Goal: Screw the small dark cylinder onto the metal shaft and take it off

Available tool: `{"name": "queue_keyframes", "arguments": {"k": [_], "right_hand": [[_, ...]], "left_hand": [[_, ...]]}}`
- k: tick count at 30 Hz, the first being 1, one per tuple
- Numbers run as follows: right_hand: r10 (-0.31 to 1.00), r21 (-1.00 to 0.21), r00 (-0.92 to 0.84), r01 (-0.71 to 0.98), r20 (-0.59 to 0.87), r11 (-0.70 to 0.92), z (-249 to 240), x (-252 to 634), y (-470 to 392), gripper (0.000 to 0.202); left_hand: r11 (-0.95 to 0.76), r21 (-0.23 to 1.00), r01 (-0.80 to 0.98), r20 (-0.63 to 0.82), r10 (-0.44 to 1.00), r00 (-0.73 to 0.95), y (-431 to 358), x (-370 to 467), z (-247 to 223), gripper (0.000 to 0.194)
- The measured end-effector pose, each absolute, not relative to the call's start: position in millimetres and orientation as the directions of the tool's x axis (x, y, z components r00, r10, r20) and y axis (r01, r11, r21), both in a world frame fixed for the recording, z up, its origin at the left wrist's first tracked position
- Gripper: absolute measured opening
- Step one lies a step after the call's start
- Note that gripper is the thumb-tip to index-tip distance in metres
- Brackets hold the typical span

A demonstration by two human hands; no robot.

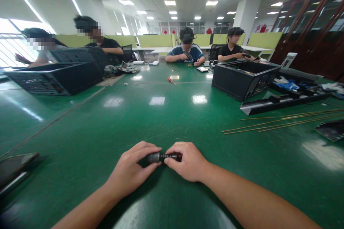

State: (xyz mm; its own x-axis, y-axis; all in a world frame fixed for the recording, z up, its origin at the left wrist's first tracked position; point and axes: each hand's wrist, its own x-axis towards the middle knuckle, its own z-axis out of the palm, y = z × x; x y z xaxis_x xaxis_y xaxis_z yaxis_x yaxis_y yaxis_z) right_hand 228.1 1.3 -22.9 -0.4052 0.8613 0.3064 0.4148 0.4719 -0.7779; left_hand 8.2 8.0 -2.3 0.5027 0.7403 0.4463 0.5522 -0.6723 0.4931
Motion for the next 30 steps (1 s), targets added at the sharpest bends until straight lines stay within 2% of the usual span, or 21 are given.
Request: {"name": "queue_keyframes", "arguments": {"k": [30], "right_hand": [[0.874, -0.78, -0.375, 0.427, 0.308, 0.457, -20.0, 227.9, -0.5, 0.008]], "left_hand": [[-0.663, 0.487, 0.569, 0.448, 0.748, 0.489, 9.0, 7.0, -2.3, 0.024]]}}
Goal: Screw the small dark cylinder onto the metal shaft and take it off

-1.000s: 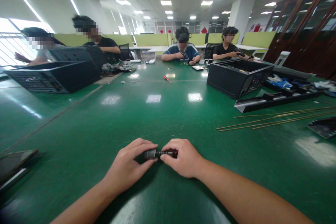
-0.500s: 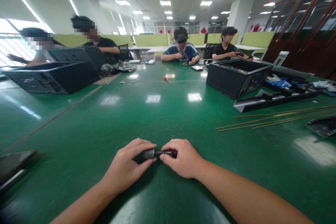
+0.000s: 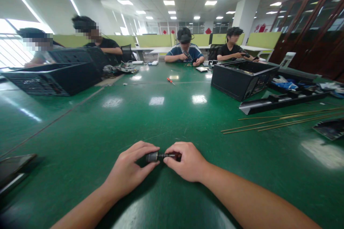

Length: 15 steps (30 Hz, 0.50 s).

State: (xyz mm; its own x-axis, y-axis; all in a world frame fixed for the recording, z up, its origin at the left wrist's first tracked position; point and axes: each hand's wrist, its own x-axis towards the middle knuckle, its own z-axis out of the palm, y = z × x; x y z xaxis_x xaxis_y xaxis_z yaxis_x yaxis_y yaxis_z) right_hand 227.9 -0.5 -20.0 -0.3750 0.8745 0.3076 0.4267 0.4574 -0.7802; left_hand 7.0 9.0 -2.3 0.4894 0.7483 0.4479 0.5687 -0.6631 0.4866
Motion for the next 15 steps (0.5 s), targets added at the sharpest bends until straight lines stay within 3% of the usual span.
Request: {"name": "queue_keyframes", "arguments": {"k": [15], "right_hand": [[0.885, -0.789, -0.341, 0.424, 0.316, 0.445, -22.8, 228.3, -0.5, 0.008]], "left_hand": [[-0.677, 0.469, 0.567, 0.476, 0.734, 0.484, 11.0, 6.8, -2.1, 0.024]]}}
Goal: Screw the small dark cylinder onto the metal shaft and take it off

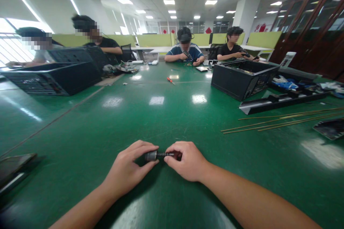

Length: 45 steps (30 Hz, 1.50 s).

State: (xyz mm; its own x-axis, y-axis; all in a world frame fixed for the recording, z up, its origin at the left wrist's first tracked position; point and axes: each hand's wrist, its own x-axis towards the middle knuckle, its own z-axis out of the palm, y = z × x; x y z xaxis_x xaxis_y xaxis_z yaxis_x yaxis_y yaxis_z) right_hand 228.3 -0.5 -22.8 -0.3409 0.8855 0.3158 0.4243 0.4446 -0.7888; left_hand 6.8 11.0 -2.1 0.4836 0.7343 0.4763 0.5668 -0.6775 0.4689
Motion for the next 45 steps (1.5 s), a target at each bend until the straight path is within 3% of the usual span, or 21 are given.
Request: {"name": "queue_keyframes", "arguments": {"k": [45], "right_hand": [[0.932, -0.846, -0.257, 0.406, 0.256, 0.345, -23.7, 231.5, 1.8, 0.01]], "left_hand": [[-0.624, 0.492, 0.607, 0.453, 0.779, 0.434, 13.5, 2.2, 1.3, 0.025]]}}
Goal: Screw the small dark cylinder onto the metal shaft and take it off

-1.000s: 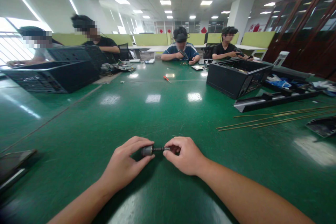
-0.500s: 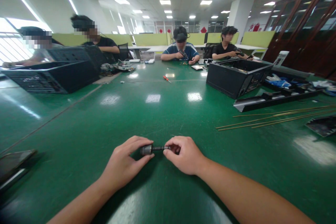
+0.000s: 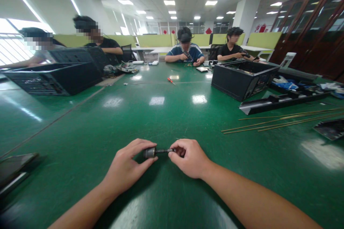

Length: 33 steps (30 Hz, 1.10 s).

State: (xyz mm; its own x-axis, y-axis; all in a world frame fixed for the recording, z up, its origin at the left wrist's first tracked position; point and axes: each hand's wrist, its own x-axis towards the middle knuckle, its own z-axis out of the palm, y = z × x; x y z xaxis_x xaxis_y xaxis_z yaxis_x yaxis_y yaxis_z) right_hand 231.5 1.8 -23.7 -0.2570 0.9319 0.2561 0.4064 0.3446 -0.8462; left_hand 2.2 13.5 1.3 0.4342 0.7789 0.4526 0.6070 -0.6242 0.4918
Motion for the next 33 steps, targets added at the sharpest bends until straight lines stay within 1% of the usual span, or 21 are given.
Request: {"name": "queue_keyframes", "arguments": {"k": [14, 17, 22, 24, 26, 29, 31, 33], "right_hand": [[0.939, -0.856, -0.228, 0.398, 0.257, 0.331, -24.0, 232.0, 1.8, 0.01], [0.949, -0.863, -0.204, 0.401, 0.242, 0.306, -23.0, 232.4, 2.2, 0.01], [0.946, -0.865, -0.225, 0.398, 0.233, 0.307, -22.9, 232.6, 2.5, 0.01], [0.945, -0.865, -0.226, 0.395, 0.234, 0.309, -23.4, 232.2, 2.3, 0.01], [0.946, -0.867, -0.226, 0.392, 0.233, 0.307, -23.7, 231.7, 1.9, 0.01], [0.946, -0.869, -0.227, 0.387, 0.234, 0.308, -23.6, 231.0, 1.0, 0.009], [0.944, -0.87, -0.231, 0.381, 0.237, 0.312, -23.4, 230.8, 0.3, 0.009], [0.94, -0.869, -0.241, 0.377, 0.241, 0.32, -23.4, 230.8, -0.2, 0.008]], "left_hand": [[-0.618, 0.476, 0.625, 0.457, 0.782, 0.424, 13.5, 1.1, 3.6, 0.025], [-0.606, 0.471, 0.641, 0.462, 0.788, 0.406, 15.9, -1.0, 5.3, 0.024], [-0.565, 0.444, 0.695, 0.469, 0.808, 0.357, 23.6, -10.4, 8.8, 0.024], [-0.53, 0.432, 0.73, 0.451, 0.828, 0.334, 27.1, -14.0, 10.4, 0.026], [-0.465, 0.446, 0.765, 0.396, 0.869, 0.297, 30.6, -17.1, 12.0, 0.03], [-0.358, 0.525, 0.772, 0.3, 0.927, 0.225, 36.9, -22.8, 13.1, 0.039], [-0.289, 0.571, 0.768, 0.263, 0.951, 0.161, 41.7, -29.9, 13.7, 0.043], [-0.22, 0.575, 0.788, 0.249, 0.964, 0.088, 46.0, -40.6, 16.0, 0.045]]}}
